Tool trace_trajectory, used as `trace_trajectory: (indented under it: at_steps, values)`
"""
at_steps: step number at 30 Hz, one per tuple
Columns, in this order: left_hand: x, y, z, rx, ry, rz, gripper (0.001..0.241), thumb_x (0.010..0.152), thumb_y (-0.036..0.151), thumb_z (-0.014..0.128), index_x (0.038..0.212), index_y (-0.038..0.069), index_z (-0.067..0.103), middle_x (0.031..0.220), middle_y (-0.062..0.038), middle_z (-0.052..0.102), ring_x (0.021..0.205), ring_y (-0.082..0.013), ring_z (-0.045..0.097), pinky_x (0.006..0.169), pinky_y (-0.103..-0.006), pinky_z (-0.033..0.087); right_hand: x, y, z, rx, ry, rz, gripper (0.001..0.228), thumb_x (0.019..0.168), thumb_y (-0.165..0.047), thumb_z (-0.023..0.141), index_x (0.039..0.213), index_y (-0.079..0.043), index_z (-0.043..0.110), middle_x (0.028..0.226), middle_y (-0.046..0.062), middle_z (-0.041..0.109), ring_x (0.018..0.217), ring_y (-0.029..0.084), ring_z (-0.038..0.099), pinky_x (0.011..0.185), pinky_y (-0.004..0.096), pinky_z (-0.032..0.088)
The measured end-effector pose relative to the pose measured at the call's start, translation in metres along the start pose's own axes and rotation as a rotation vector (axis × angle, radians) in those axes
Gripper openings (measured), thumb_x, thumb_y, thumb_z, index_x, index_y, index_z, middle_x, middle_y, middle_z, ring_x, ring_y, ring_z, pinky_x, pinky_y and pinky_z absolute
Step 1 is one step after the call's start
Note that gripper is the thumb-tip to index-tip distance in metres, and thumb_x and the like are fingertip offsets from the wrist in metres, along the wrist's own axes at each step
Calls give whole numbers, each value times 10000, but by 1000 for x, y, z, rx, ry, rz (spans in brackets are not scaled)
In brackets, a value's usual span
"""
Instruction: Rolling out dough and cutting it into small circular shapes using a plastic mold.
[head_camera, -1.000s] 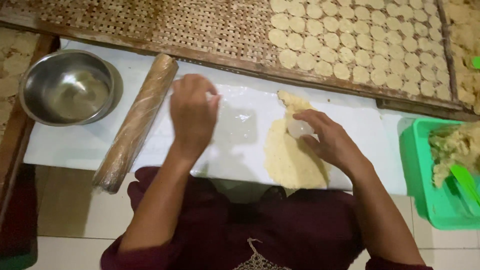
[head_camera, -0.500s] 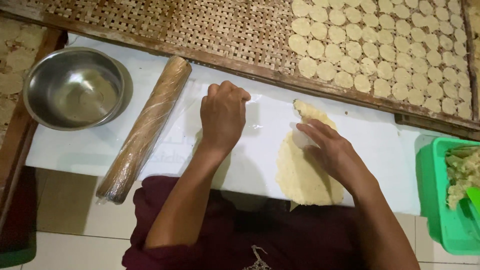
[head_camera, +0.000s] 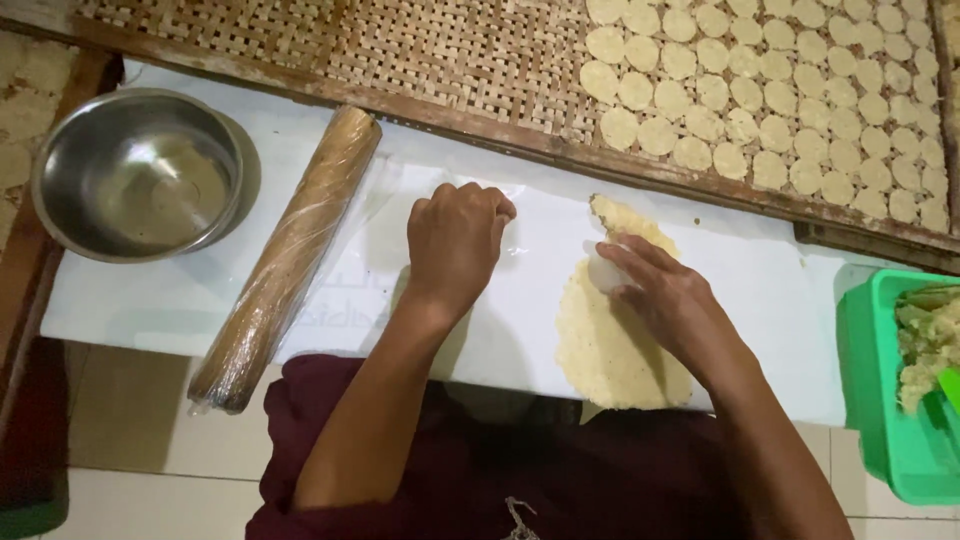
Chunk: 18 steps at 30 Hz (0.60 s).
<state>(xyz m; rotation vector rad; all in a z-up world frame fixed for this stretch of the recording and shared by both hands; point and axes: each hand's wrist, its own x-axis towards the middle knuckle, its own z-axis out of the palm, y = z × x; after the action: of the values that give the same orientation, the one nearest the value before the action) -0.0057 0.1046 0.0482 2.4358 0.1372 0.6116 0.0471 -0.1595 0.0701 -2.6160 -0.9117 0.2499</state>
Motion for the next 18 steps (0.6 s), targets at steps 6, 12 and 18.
trace_trajectory:
  at_steps: [6, 12, 18]
  values:
    - [0, 5, -3, -51, -94, -46, 67, 843, 152, 772, 802, 99, 774, 786, -80, 741, 774, -299, 678, 706, -469, 497, 2, 6, 1, -3, 18, -39, 578, 850, -129, 742, 1401, -241, 606, 1448, 132, 588, 1225, 352, 658, 971, 448, 580]
    - [-2, 0, 4, -28, 7, 19, 79, 870, 137, 703, 811, 84, 691, 793, -80, 722, 747, -325, 669, 662, -494, 493, 7, -22, -14, -9, -173, 263, 653, 871, -168, 717, 1482, -332, 555, 1565, 65, 474, 1060, 281, 748, 947, 405, 618]
    - [-5, -5, 14, -63, -43, 5, 119, 946, 65, 585, 865, 55, 671, 809, -113, 718, 731, -338, 662, 647, -493, 486, 5, -6, -3, -31, -98, 101, 625, 818, -125, 745, 1403, -271, 579, 1532, 74, 535, 1122, 298, 706, 955, 429, 579]
